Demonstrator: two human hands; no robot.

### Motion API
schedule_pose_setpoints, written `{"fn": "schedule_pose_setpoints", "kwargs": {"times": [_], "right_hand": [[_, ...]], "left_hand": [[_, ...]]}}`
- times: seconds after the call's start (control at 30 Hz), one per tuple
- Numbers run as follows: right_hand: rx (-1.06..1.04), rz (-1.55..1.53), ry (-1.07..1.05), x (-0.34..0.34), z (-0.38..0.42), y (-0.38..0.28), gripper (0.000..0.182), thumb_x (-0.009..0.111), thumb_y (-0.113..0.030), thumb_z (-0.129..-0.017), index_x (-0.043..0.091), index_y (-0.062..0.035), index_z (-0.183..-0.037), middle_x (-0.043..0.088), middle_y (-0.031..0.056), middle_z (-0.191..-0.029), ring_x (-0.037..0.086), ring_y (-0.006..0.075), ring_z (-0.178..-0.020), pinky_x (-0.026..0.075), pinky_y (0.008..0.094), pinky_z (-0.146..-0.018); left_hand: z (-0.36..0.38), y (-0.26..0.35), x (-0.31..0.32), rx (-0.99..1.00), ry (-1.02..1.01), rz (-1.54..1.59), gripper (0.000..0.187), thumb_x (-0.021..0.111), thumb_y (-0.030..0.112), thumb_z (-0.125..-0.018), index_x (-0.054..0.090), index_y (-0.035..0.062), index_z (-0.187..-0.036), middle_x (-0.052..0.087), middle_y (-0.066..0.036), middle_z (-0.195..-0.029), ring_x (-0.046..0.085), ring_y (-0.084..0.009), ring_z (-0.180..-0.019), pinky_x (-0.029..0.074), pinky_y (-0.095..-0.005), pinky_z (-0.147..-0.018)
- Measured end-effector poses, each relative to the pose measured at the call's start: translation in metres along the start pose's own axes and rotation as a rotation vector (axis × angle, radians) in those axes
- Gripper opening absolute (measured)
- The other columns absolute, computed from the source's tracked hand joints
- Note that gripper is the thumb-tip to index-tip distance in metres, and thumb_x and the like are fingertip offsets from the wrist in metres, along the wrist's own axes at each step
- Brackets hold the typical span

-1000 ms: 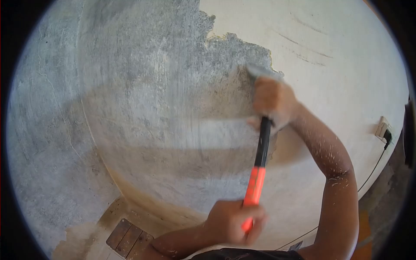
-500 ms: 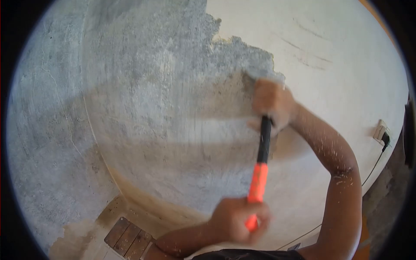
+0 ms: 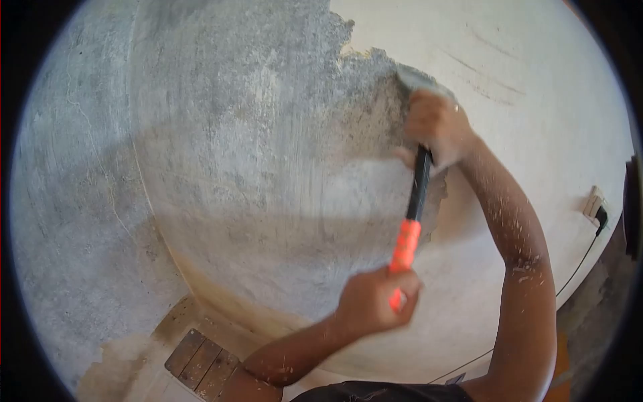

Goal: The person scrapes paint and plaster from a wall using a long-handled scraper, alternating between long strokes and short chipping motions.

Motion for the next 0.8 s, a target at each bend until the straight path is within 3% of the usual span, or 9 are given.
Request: {"fn": "schedule_pose_setpoints", "kwargs": {"times": [0.17,0.27,0.33,0.37,0.43,0.57,0.7,0.77,0.8], "right_hand": [[0.121,0.007,0.013,0.004,0.004,-0.019,0.031,0.062,-0.032,-0.061,0.043,-0.012,-0.047,0.043,0.0028,-0.046,0.048,0.0241,-0.05,0.043,0.0346,-0.057],[0.154,-0.192,-0.029,0.024,0.027,-0.068,0.027,0.062,-0.027,-0.06,0.044,-0.0118,-0.047,0.044,0.0025,-0.047,0.049,0.0234,-0.051,0.044,0.0333,-0.061],[0.247,-0.169,-0.133,0.048,0.048,-0.094,0.021,0.062,-0.022,-0.059,0.046,-0.0115,-0.05,0.049,0.0026,-0.055,0.053,0.0208,-0.058,0.044,0.0323,-0.072],[0.273,-0.187,-0.127,0.059,0.056,-0.113,0.021,0.062,-0.022,-0.059,0.046,-0.0115,-0.05,0.049,0.0026,-0.055,0.053,0.0208,-0.058,0.044,0.0323,-0.072],[0.338,-0.188,-0.261,0.095,0.073,-0.155,0.016,0.062,-0.018,-0.058,0.048,-0.0118,-0.054,0.051,0.0009,-0.063,0.054,0.0171,-0.074,0.04,0.033,-0.083],[0.451,-0.352,-0.201,0.123,0.09,-0.231,0.011,0.063,-0.019,-0.059,0.054,-0.0124,-0.06,0.053,-0.0024,-0.074,0.049,0.0163,-0.089,0.035,0.0367,-0.089],[0.942,-0.209,-0.016,0.122,0.115,-0.255,0.02,0.063,-0.008,-0.061,0.059,-0.0104,-0.08,0.047,-0.0002,-0.102,0.041,0.0232,-0.101,0.028,0.0437,-0.092],[1.518,-0.199,0.469,0.115,0.166,-0.26,0.039,0.056,0.003,-0.062,0.051,-0.0088,-0.1,0.035,0.0126,-0.115,0.037,0.0283,-0.106,0.026,0.0445,-0.093],[1.536,-0.39,0.46,0.129,0.174,-0.264,0.056,0.048,0.006,-0.068,0.03,-0.0084,-0.119,0.022,0.0207,-0.121,0.035,0.0284,-0.108,0.031,0.0437,-0.091]], "left_hand": [[0.019,0.014,-0.012,0.044,-0.159,0.204,0.02,0.065,0.006,-0.073,0.046,0.0083,-0.066,0.047,-0.004,-0.054,0.046,-0.0187,-0.047,0.04,-0.0271,-0.047],[0.085,-0.007,0.011,-0.283,-0.345,0.339,0.017,0.063,0.004,-0.075,0.046,0.0068,-0.079,0.051,-0.004,-0.067,0.05,-0.0139,-0.06,0.043,-0.0259,-0.058],[0.131,-0.059,0.01,-0.481,0.025,0.711,0.025,0.061,0.003,-0.077,0.044,0.0054,-0.095,0.051,-0.003,-0.083,0.05,-0.0105,-0.076,0.043,-0.0257,-0.069],[0.149,-0.073,0.007,-0.506,0.007,0.703,0.025,0.061,0.003,-0.077,0.044,0.0054,-0.095,0.051,-0.003,-0.083,0.05,-0.0105,-0.076,0.043,-0.0257,-0.069],[0.199,-0.112,0.002,-0.885,-0.158,0.683,0.031,0.06,0.004,-0.079,0.042,0.0034,-0.104,0.049,-0.003,-0.089,0.047,-0.0086,-0.082,0.041,-0.024,-0.074],[0.285,-0.134,0.001,-1.18,-0.473,0.367,0.018,0.061,0.017,-0.081,0.055,0.0028,-0.09,0.049,0.001,-0.068,0.048,-0.0083,-0.065,0.041,-0.0249,-0.063],[0.322,-0.139,0.001,-1.219,-0.43,0.23,0.023,0.063,0.025,-0.08,0.057,0.0035,-0.08,0.049,0.0,-0.06,0.047,-0.0102,-0.058,0.041,-0.0275,-0.058],[0.306,-0.14,0.003,-1.054,-0.416,0.072,0.025,0.064,0.027,-0.079,0.056,0.0032,-0.082,0.052,-0.006,-0.062,0.049,-0.0129,-0.059,0.042,-0.0298,-0.057],[0.308,-0.148,0.009,-1.002,-0.45,0.031,0.026,0.064,0.028,-0.079,0.056,0.003,-0.082,0.054,-0.009,-0.064,0.05,-0.0155,-0.058,0.042,-0.0312,-0.057]]}}
Point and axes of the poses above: each hand's wrist, its own z-axis away from the middle knuckle, its own x-axis out of the palm, y = z × x, the point moved 8 cm from there along -z, towards the middle knuckle
